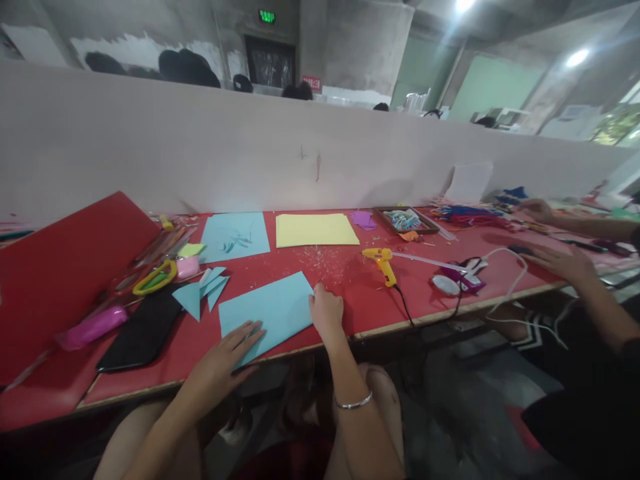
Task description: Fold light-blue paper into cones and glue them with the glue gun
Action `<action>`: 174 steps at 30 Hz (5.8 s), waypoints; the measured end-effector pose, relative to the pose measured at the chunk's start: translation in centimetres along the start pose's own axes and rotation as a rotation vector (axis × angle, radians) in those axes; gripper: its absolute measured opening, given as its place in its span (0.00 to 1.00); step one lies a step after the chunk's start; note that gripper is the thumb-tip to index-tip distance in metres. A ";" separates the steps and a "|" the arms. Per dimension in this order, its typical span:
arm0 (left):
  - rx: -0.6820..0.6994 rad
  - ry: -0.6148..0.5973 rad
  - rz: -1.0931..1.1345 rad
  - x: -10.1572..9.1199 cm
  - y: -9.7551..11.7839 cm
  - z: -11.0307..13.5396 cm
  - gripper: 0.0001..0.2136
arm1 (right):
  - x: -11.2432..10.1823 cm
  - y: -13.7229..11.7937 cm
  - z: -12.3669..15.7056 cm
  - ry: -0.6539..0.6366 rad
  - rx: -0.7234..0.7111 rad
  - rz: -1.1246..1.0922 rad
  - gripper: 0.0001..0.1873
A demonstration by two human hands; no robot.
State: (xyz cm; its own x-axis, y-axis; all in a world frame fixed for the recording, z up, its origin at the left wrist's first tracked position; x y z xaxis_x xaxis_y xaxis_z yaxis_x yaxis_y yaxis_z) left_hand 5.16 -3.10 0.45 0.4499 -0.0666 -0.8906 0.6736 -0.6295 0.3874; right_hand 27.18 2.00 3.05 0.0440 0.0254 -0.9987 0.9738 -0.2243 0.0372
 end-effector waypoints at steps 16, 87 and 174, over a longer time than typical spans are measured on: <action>0.149 0.787 0.198 -12.0 5.3 -4.6 0.28 | -5.8 0.1 4.0 0.256 -0.390 -0.976 0.10; -0.520 0.539 0.843 -7.8 5.5 -5.5 0.17 | -4.4 -0.9 4.9 0.191 0.027 -1.480 0.17; -0.063 -0.023 -0.410 -2.5 -5.7 -12.1 0.12 | 2.3 -0.3 3.5 -0.115 -0.931 -0.236 0.38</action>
State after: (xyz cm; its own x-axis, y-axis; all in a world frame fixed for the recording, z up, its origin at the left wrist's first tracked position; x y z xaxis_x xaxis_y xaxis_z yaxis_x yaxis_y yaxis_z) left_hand 7.30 9.98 3.32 0.1237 0.1618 -0.9790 0.8291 -0.5589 0.0124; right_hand 26.17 -1.32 0.61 -0.1490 -0.1356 -0.9795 0.7434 0.6379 -0.2014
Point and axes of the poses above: each hand's wrist, its own z-axis away from the middle knuckle, its own x-axis out of the palm, y = z × x, the point moved 1 cm from there along -z, towards the middle knuckle, and after that the axes turned 14 degrees about z, right-handed, at the moved point
